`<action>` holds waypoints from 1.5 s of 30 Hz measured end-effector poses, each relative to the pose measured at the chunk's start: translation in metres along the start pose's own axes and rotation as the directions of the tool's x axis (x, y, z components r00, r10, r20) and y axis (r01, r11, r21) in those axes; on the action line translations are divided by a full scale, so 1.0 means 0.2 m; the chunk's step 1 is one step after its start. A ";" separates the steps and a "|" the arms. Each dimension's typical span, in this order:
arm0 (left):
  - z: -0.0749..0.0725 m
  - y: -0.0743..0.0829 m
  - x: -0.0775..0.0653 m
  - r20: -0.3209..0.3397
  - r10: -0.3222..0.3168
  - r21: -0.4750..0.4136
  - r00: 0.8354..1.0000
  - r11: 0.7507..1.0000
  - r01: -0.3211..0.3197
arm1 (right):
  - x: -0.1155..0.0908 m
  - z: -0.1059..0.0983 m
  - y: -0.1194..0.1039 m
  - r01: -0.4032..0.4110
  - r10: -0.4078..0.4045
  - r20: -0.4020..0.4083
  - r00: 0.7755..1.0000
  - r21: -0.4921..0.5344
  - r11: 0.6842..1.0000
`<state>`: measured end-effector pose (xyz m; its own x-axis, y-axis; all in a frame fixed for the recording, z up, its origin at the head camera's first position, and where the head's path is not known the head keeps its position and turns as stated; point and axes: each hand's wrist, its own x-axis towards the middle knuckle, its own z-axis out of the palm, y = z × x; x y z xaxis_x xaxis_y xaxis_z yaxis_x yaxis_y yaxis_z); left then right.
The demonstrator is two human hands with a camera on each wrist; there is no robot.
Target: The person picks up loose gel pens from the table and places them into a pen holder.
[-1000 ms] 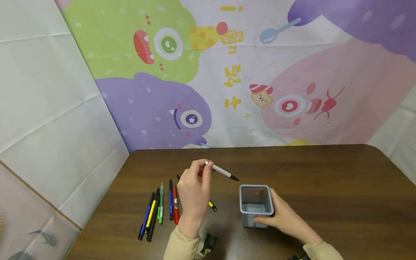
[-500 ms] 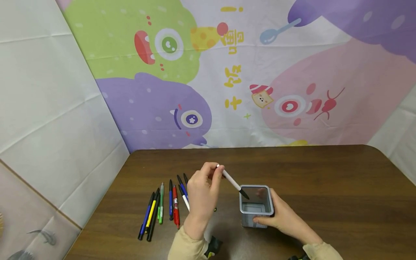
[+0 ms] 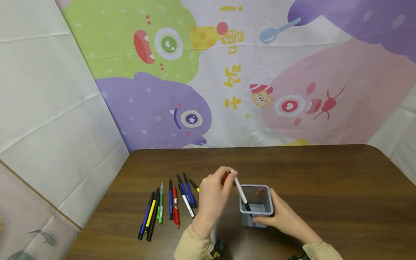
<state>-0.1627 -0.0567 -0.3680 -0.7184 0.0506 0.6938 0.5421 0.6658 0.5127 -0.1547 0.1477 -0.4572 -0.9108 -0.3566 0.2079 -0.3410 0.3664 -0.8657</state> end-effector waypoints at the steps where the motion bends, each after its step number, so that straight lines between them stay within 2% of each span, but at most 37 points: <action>1: 0.01 0.00 0.00 0.017 -0.003 -0.006 1.000 1.000 0.003 | 0.00 0.00 0.00 -0.006 0.006 0.004 1.000 0.007 1.000; 4: 0.05 -0.01 -0.02 0.058 -0.005 -0.017 0.998 1.000 0.006 | 0.00 0.00 -0.01 -0.024 0.024 0.012 1.000 0.019 1.000; 13: 0.11 -0.03 -0.05 0.164 0.012 0.039 0.986 0.999 -0.019 | 0.00 0.00 0.00 -0.023 0.022 0.025 0.999 0.029 0.999; 19: 0.15 -0.04 -0.08 0.191 0.041 0.125 0.981 0.990 -0.066 | 0.00 0.00 0.01 -0.002 0.001 0.035 0.999 0.027 1.000; 23: 0.17 -0.04 -0.08 0.179 0.046 0.159 0.983 0.984 -0.075 | 0.00 0.00 0.00 0.006 -0.007 0.032 0.999 0.016 1.000; 28: 0.18 -0.04 -0.09 0.194 0.030 0.185 0.980 0.980 -0.067 | 0.00 0.00 0.00 0.000 0.000 0.033 0.999 0.021 1.000; 37: 0.21 -0.05 -0.11 0.220 0.013 0.172 0.976 0.984 -0.052 | 0.00 0.00 0.00 -0.020 0.019 0.034 0.999 0.024 1.000; 45: 0.23 -0.05 -0.12 0.258 -0.051 0.143 0.965 0.990 0.014 | 0.00 -0.01 0.00 -0.039 0.036 0.062 0.997 0.048 0.998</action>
<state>-0.1717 -0.0310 -0.4124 -0.8330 0.2070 0.5131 0.4641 0.7663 0.4443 -0.1558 0.1493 -0.4566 -0.9065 -0.3955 0.1476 -0.2932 0.3383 -0.8942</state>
